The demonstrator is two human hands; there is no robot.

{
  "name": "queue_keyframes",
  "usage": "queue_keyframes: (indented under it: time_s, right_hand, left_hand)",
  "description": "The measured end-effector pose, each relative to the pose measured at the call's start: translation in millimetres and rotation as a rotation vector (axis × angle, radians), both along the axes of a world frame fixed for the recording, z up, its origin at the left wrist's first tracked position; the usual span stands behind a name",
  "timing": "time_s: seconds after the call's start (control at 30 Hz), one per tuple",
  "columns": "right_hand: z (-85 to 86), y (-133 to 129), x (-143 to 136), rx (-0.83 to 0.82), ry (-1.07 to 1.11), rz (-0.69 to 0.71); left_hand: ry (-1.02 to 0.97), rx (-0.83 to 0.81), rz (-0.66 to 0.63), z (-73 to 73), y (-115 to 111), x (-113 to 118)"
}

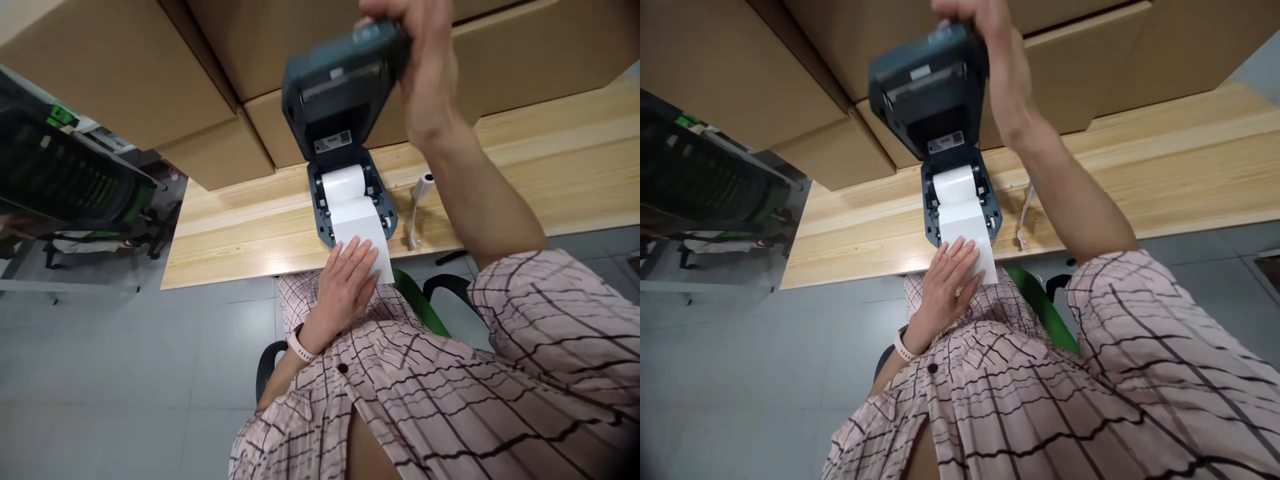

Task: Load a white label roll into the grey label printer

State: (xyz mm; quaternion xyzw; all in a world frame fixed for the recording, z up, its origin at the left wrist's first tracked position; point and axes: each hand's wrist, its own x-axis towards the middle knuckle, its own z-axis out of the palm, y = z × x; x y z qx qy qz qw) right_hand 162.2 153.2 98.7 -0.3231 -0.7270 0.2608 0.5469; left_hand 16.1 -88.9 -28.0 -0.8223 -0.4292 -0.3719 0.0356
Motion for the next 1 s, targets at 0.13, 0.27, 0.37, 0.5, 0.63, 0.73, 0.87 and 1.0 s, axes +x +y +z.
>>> queue_keyframes:
  time_s: [0.13,0.27,0.37,0.5,0.63,0.73,0.87,1.0]
  right_hand:
    - [-65.4,-79,20,0.265,0.022,0.010]
    - [-114.9,-122,17,0.211,-0.036,-0.092]
    - [-130.6,-130,9,0.113,0.069,-0.127]
    - [-143.7,-124,7,-0.150,0.274,-0.081]
    - [-153.6,-120,17,-0.560,0.335,0.151]
    - [-153.9,-121,20,-0.618,0.336,0.169]
    - [-155.9,-120,19,-0.504,0.274,0.116]
    - [-163.1,-116,19,-0.381,0.143,0.078]
  left_hand:
    - [-0.208,0.138,-0.035,-6.4,-14,-5]
    - [-0.499,0.292,0.138,-1.2,-4,-14]
    - [-0.794,0.023,0.304,8.3,29,-18]
    - [-1.231,-0.580,0.230,13.6,67,-14]
    - [-1.343,-0.744,0.103,11.5,69,-8]
    - [-1.282,-0.696,0.129,9.4,67,-9]
    - [-1.175,-0.636,0.157,3.8,78,-18]
    - [-1.013,-0.580,0.182,-5.7,66,-20]
